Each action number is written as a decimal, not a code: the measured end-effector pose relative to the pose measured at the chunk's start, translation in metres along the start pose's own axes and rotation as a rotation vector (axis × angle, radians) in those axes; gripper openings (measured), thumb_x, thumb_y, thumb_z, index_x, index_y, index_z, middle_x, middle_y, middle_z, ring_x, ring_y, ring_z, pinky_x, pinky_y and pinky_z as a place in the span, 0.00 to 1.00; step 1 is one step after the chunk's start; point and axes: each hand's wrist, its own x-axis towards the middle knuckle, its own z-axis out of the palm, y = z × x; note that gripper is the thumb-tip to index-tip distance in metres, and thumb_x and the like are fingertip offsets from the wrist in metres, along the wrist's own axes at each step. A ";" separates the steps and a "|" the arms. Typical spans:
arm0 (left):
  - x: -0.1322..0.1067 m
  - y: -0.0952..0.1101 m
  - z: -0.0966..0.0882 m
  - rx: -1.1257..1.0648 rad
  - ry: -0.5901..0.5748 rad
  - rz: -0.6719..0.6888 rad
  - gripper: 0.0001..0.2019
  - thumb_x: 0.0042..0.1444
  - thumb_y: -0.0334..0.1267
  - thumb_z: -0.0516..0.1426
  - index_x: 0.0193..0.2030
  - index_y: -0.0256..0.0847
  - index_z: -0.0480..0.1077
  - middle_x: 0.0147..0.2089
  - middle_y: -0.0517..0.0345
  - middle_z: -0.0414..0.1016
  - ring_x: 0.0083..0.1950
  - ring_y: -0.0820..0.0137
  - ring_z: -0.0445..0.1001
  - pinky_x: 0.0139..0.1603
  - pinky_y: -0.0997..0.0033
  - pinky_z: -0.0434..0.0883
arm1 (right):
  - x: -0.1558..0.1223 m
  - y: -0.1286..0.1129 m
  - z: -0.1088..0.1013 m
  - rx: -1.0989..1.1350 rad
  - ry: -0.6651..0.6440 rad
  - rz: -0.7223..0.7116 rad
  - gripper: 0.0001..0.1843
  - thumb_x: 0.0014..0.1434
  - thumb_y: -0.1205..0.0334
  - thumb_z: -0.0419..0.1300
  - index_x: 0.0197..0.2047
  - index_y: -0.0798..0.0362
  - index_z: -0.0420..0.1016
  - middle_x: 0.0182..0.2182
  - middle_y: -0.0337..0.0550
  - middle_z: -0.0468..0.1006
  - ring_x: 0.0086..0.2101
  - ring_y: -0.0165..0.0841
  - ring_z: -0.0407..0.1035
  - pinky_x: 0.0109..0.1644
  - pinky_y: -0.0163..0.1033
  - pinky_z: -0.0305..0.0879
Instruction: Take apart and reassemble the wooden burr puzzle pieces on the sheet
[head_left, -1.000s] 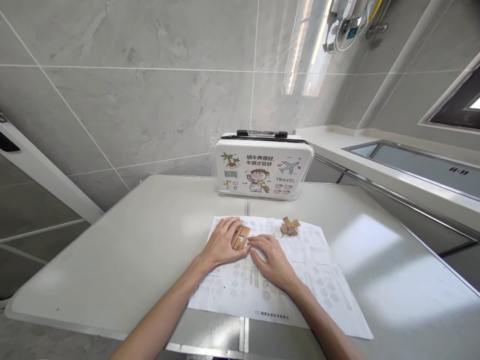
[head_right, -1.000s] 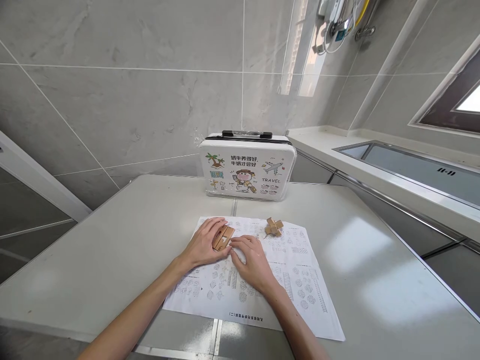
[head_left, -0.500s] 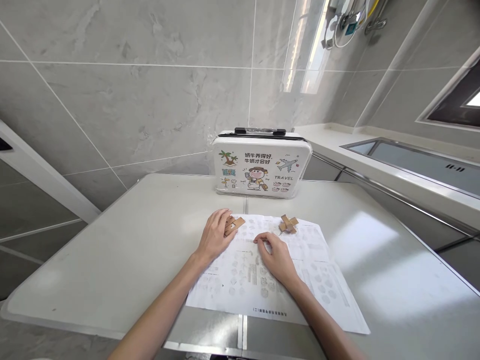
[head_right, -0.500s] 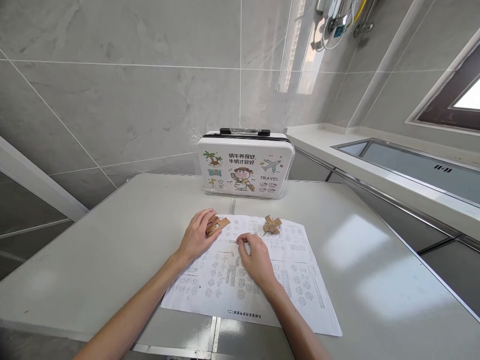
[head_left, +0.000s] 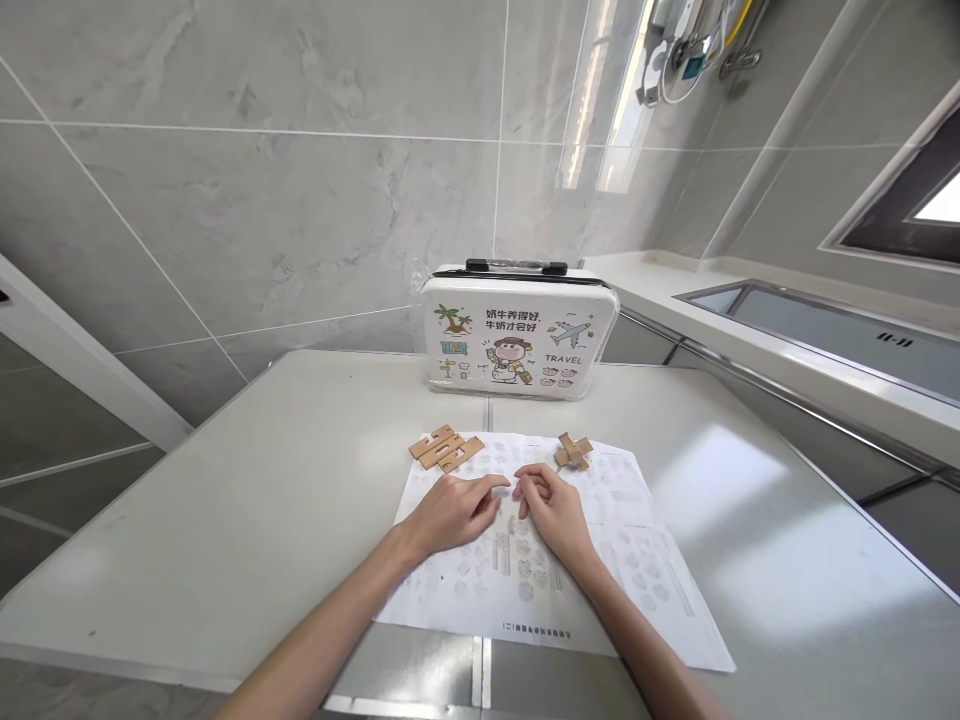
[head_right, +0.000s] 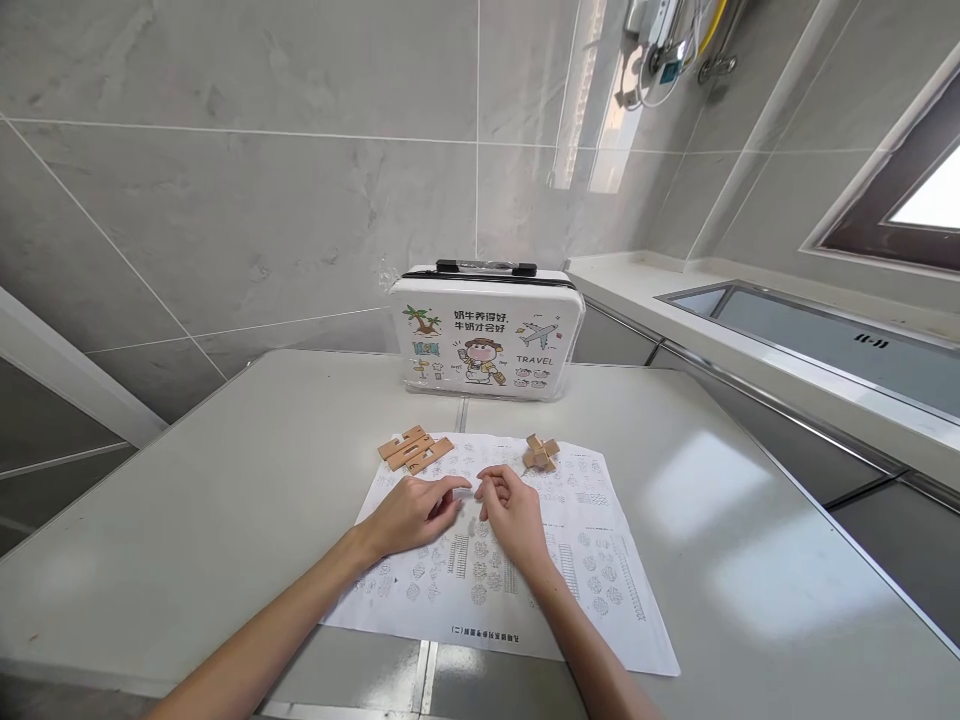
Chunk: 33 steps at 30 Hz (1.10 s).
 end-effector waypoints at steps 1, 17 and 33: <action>0.000 0.001 0.001 -0.001 -0.005 0.002 0.15 0.70 0.34 0.53 0.61 0.44 0.67 0.30 0.65 0.77 0.28 0.71 0.76 0.30 0.73 0.65 | 0.001 0.001 0.000 0.016 0.002 0.014 0.15 0.67 0.47 0.57 0.42 0.50 0.74 0.29 0.40 0.80 0.23 0.33 0.72 0.32 0.38 0.69; 0.002 0.002 -0.002 0.030 -0.036 -0.031 0.14 0.69 0.34 0.52 0.58 0.45 0.69 0.29 0.64 0.77 0.28 0.71 0.75 0.30 0.72 0.64 | 0.002 -0.001 -0.002 0.053 0.001 0.052 0.14 0.65 0.48 0.59 0.40 0.50 0.73 0.26 0.38 0.78 0.22 0.33 0.70 0.30 0.38 0.66; 0.002 0.001 -0.001 0.048 -0.023 -0.023 0.11 0.69 0.35 0.52 0.55 0.45 0.70 0.28 0.64 0.76 0.27 0.70 0.76 0.30 0.72 0.64 | 0.002 -0.005 -0.003 0.019 -0.009 0.049 0.14 0.60 0.61 0.49 0.23 0.48 0.65 0.19 0.35 0.72 0.20 0.32 0.63 0.31 0.37 0.61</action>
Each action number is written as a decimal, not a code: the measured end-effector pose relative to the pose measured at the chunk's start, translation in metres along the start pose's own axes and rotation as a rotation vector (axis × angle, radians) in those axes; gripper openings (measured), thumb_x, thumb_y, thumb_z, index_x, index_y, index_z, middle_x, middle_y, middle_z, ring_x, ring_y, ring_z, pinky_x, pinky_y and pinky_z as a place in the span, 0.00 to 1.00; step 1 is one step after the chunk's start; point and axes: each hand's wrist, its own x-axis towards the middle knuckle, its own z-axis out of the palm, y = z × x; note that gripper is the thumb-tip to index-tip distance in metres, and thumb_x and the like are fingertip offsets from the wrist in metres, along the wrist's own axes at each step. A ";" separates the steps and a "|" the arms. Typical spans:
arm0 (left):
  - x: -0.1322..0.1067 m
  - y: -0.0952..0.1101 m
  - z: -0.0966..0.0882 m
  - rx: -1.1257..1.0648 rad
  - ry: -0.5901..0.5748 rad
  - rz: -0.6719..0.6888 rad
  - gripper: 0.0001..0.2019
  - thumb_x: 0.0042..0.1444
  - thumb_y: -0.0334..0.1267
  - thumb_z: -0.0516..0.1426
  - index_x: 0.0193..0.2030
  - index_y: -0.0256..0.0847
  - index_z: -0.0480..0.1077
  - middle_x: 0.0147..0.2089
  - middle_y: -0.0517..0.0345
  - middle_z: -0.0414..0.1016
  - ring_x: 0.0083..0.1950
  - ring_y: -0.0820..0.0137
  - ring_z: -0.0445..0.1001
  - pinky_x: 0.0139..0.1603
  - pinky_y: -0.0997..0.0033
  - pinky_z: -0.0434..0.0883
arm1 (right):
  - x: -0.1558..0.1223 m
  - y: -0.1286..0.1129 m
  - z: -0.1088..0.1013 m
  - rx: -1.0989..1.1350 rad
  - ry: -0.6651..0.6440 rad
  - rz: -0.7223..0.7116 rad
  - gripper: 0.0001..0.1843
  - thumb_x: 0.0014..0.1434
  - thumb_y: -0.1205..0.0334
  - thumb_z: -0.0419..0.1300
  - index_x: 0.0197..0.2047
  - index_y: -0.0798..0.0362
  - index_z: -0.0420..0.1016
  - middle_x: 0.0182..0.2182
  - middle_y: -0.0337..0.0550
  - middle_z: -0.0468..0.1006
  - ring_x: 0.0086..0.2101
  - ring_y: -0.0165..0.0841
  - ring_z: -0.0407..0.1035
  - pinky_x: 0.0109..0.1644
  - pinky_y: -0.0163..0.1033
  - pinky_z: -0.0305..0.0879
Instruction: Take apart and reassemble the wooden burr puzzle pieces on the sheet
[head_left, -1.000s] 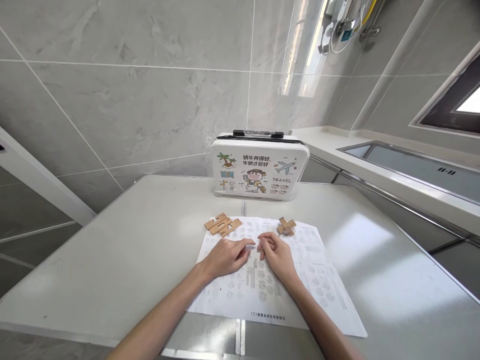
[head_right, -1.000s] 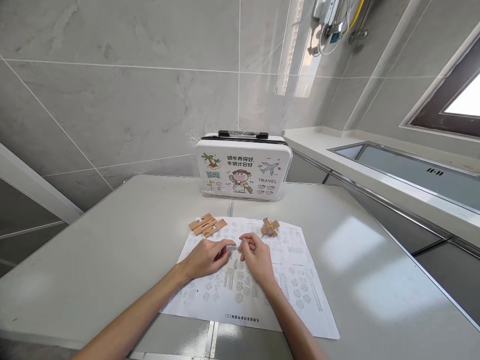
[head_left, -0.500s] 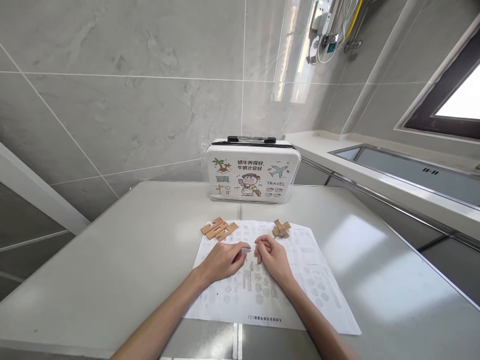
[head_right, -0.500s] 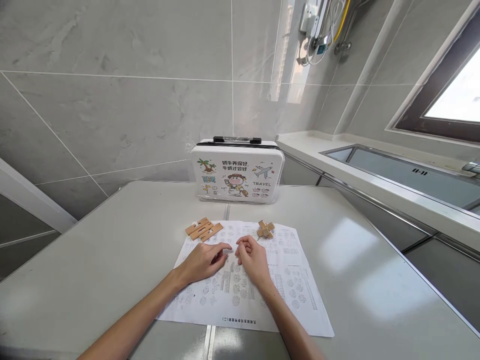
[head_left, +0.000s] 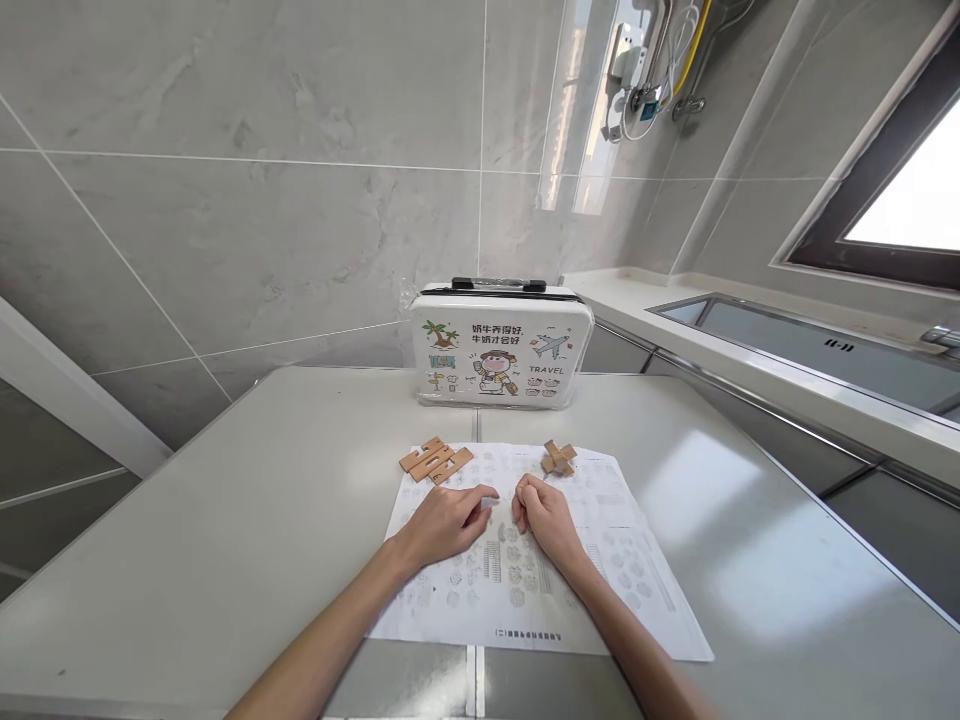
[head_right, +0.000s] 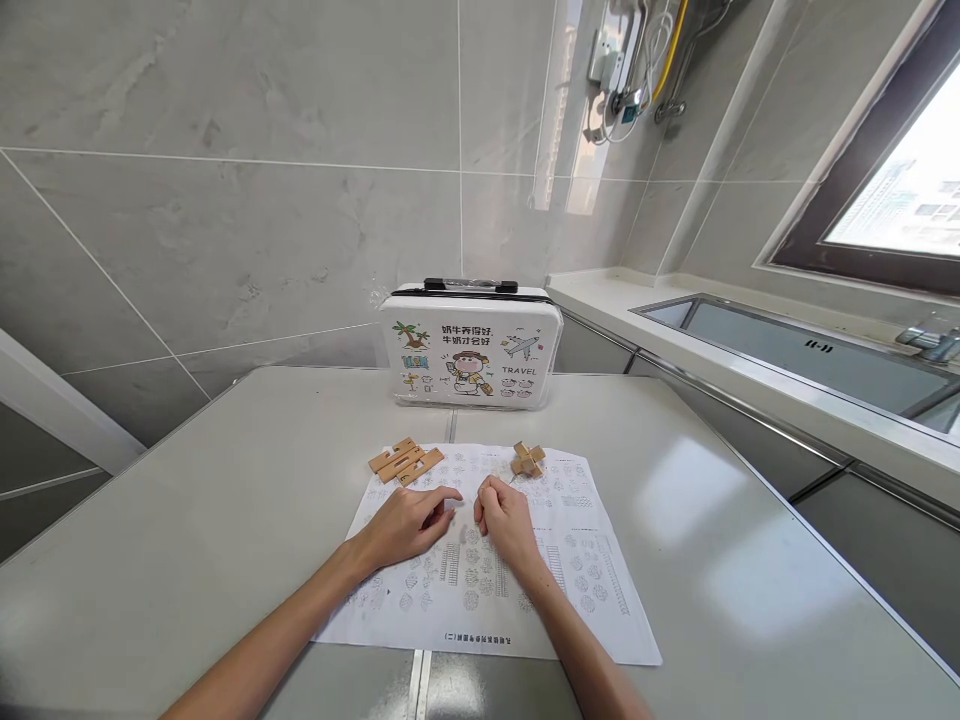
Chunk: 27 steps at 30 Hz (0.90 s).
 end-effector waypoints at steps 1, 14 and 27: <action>0.000 0.000 0.000 0.002 0.003 0.004 0.11 0.69 0.35 0.52 0.55 0.45 0.70 0.28 0.64 0.76 0.27 0.70 0.76 0.30 0.72 0.64 | 0.000 -0.001 0.000 -0.002 -0.001 -0.003 0.15 0.59 0.61 0.48 0.22 0.48 0.65 0.19 0.35 0.72 0.20 0.31 0.62 0.31 0.37 0.61; -0.001 0.000 -0.002 -0.008 0.023 0.033 0.10 0.69 0.35 0.52 0.53 0.45 0.72 0.28 0.62 0.77 0.28 0.69 0.76 0.30 0.71 0.65 | 0.007 -0.004 -0.002 0.260 -0.014 0.039 0.13 0.60 0.55 0.53 0.26 0.50 0.68 0.18 0.34 0.69 0.18 0.27 0.58 0.25 0.33 0.55; 0.000 0.002 -0.007 -0.002 -0.010 0.000 0.10 0.69 0.35 0.53 0.51 0.44 0.74 0.29 0.63 0.78 0.27 0.70 0.74 0.31 0.71 0.65 | 0.021 -0.002 -0.016 0.911 0.047 0.267 0.16 0.55 0.51 0.71 0.35 0.51 0.72 0.25 0.33 0.67 0.18 0.23 0.54 0.16 0.28 0.48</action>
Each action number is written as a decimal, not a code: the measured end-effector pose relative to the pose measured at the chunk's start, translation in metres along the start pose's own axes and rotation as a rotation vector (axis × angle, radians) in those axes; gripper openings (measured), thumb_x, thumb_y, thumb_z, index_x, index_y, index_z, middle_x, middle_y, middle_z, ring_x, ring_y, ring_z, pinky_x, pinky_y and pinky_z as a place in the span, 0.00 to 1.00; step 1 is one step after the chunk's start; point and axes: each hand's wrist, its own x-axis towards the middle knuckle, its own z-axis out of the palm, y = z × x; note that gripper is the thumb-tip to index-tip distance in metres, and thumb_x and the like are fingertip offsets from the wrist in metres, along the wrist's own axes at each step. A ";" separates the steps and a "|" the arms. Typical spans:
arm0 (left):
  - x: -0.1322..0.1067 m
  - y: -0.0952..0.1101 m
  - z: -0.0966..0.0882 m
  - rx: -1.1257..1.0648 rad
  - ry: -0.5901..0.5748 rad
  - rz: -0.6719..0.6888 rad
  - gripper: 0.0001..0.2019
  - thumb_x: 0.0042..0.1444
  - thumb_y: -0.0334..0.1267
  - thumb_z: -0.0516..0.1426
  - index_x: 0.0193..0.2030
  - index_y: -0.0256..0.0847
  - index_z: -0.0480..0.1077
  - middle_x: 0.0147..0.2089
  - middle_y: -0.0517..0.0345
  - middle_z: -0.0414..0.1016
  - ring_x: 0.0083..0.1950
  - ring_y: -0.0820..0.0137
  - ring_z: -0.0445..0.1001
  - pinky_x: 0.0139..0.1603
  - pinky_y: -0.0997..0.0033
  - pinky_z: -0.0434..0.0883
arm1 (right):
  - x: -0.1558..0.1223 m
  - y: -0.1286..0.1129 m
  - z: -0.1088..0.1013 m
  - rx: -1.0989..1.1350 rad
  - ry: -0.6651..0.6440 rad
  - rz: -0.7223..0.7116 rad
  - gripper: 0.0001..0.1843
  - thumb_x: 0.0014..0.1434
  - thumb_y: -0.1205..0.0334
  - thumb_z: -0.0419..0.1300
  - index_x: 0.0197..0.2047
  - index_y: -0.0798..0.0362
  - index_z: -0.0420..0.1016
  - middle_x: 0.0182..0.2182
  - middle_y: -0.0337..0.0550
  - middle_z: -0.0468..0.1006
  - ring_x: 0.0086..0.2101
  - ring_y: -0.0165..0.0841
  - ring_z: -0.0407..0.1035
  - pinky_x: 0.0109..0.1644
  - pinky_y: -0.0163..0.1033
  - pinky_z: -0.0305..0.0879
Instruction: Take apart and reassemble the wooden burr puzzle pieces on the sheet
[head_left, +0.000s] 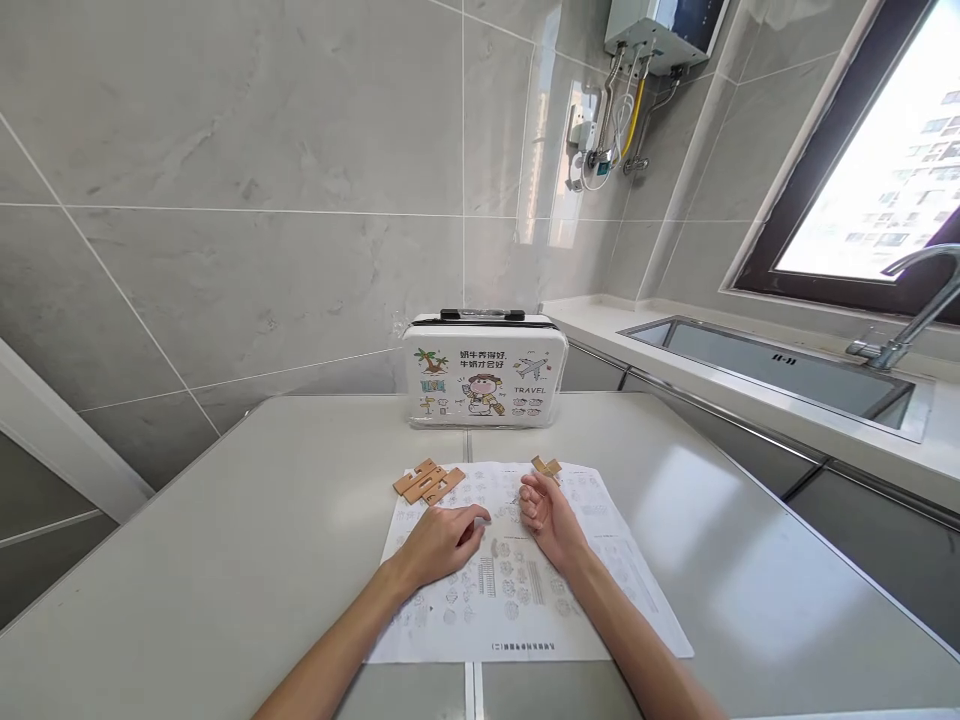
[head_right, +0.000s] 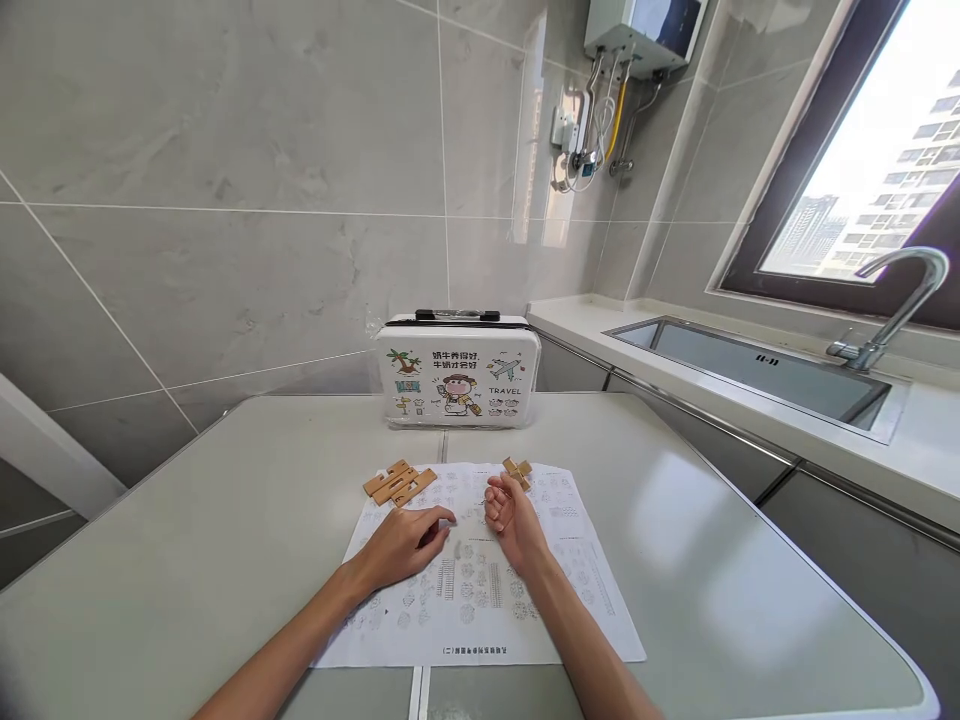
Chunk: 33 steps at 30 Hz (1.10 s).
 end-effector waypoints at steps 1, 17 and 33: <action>0.000 0.000 0.000 -0.001 -0.002 -0.001 0.10 0.69 0.35 0.53 0.51 0.44 0.74 0.29 0.63 0.78 0.28 0.70 0.74 0.32 0.71 0.65 | 0.002 0.000 -0.002 0.021 -0.009 -0.009 0.17 0.56 0.49 0.71 0.35 0.51 0.72 0.24 0.33 0.66 0.18 0.23 0.54 0.16 0.28 0.49; 0.000 0.000 -0.003 -0.042 -0.017 -0.018 0.10 0.69 0.35 0.52 0.50 0.43 0.75 0.32 0.61 0.80 0.29 0.71 0.75 0.34 0.71 0.65 | 0.014 0.002 -0.020 0.322 -0.057 0.006 0.10 0.63 0.57 0.65 0.37 0.49 0.67 0.24 0.31 0.63 0.18 0.22 0.54 0.15 0.23 0.56; 0.010 0.003 0.005 -0.684 0.204 -0.400 0.21 0.66 0.54 0.59 0.58 0.42 0.71 0.41 0.54 0.77 0.39 0.67 0.74 0.42 0.68 0.70 | -0.007 0.014 0.002 -0.238 -0.392 0.100 0.20 0.62 0.47 0.58 0.25 0.50 0.63 0.15 0.33 0.64 0.16 0.26 0.52 0.21 0.33 0.51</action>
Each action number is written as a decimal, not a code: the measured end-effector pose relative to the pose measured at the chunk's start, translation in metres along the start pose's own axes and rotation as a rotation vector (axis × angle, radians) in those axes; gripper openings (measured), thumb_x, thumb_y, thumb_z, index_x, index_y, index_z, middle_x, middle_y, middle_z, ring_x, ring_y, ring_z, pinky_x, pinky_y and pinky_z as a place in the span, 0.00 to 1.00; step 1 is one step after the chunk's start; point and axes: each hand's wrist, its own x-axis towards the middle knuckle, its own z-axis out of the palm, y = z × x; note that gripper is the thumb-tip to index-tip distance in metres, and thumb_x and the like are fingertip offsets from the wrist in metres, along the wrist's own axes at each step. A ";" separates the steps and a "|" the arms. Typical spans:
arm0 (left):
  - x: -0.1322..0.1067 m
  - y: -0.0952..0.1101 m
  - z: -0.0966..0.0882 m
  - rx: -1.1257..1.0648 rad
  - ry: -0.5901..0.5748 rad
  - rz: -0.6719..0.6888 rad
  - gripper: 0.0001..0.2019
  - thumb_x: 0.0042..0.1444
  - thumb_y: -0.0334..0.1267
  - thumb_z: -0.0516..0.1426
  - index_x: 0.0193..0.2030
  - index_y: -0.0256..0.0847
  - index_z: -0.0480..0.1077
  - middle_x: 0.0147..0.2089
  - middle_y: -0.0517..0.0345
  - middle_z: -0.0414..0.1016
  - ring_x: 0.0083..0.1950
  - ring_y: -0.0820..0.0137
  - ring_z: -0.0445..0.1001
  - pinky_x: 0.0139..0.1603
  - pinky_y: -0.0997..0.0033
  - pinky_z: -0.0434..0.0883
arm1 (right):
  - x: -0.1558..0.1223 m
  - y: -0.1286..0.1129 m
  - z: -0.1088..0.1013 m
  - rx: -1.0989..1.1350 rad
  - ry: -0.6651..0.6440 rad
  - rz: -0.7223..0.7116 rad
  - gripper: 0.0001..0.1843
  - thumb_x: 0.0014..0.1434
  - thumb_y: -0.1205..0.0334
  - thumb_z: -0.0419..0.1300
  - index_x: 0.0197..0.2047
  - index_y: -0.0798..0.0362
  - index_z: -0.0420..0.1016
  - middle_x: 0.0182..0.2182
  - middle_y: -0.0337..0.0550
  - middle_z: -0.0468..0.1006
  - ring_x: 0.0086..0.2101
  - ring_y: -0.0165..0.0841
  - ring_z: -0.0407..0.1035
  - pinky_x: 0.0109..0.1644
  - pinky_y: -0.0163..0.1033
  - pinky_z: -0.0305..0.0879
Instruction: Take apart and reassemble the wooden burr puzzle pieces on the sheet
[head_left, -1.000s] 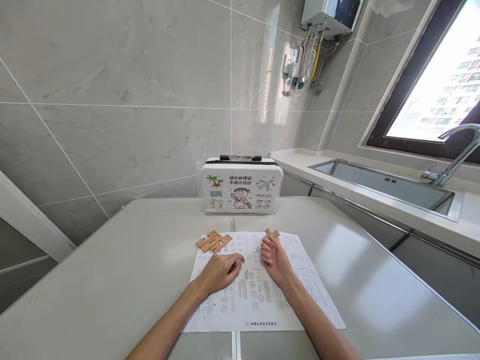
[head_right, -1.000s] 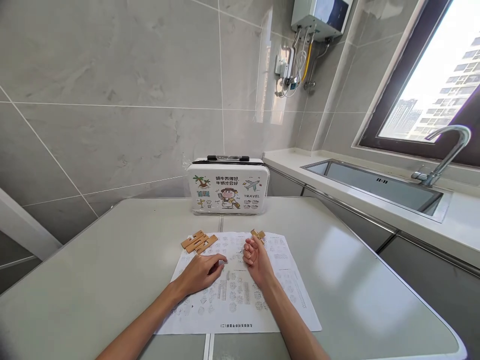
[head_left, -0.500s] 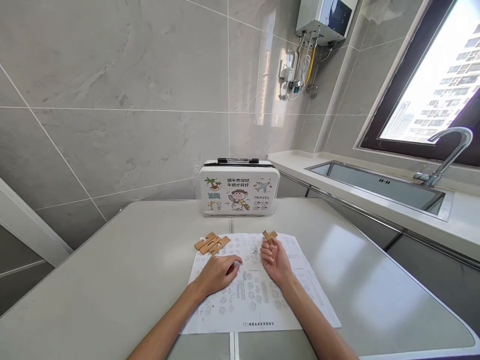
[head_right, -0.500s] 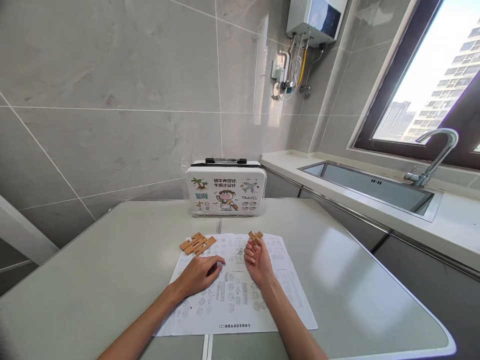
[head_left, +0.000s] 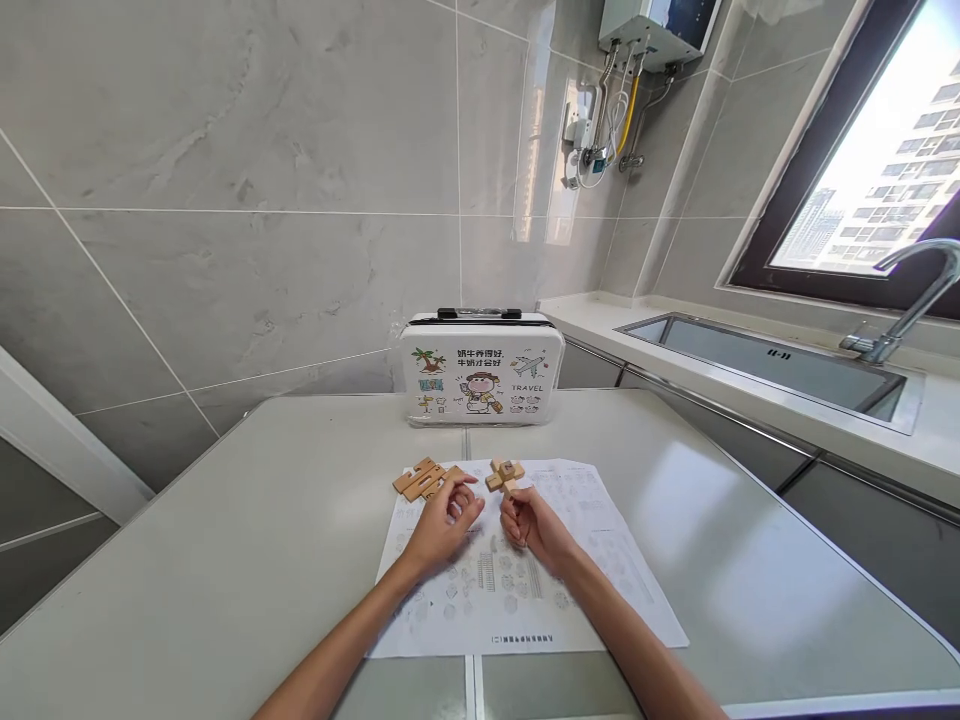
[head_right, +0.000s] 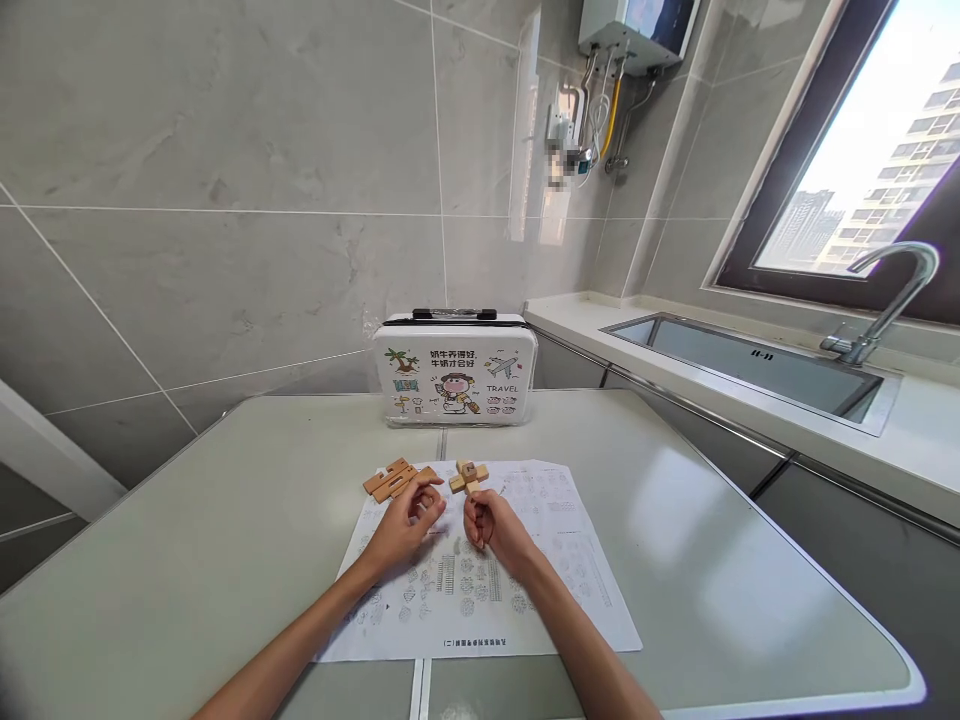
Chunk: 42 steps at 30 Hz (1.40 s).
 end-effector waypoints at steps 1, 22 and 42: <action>0.001 0.000 0.000 -0.102 -0.009 -0.003 0.25 0.64 0.56 0.60 0.61 0.42 0.69 0.48 0.50 0.77 0.45 0.65 0.75 0.48 0.66 0.72 | -0.002 0.001 0.002 -0.024 -0.056 0.021 0.20 0.62 0.48 0.57 0.24 0.50 0.63 0.14 0.34 0.64 0.16 0.26 0.52 0.22 0.33 0.51; -0.002 0.003 -0.005 -0.659 -0.304 -0.105 0.32 0.46 0.50 0.75 0.54 0.39 0.73 0.54 0.46 0.78 0.57 0.54 0.76 0.62 0.55 0.69 | -0.012 0.002 0.013 -0.295 -0.272 0.136 0.24 0.64 0.39 0.65 0.37 0.52 0.66 0.28 0.38 0.76 0.19 0.25 0.65 0.21 0.32 0.57; 0.000 0.000 0.003 -0.463 -0.068 -0.095 0.31 0.49 0.51 0.73 0.54 0.39 0.71 0.55 0.45 0.77 0.60 0.54 0.75 0.65 0.52 0.69 | -0.005 0.015 0.014 -0.625 -0.013 -0.136 0.21 0.67 0.44 0.61 0.53 0.50 0.69 0.28 0.34 0.73 0.21 0.27 0.64 0.24 0.33 0.56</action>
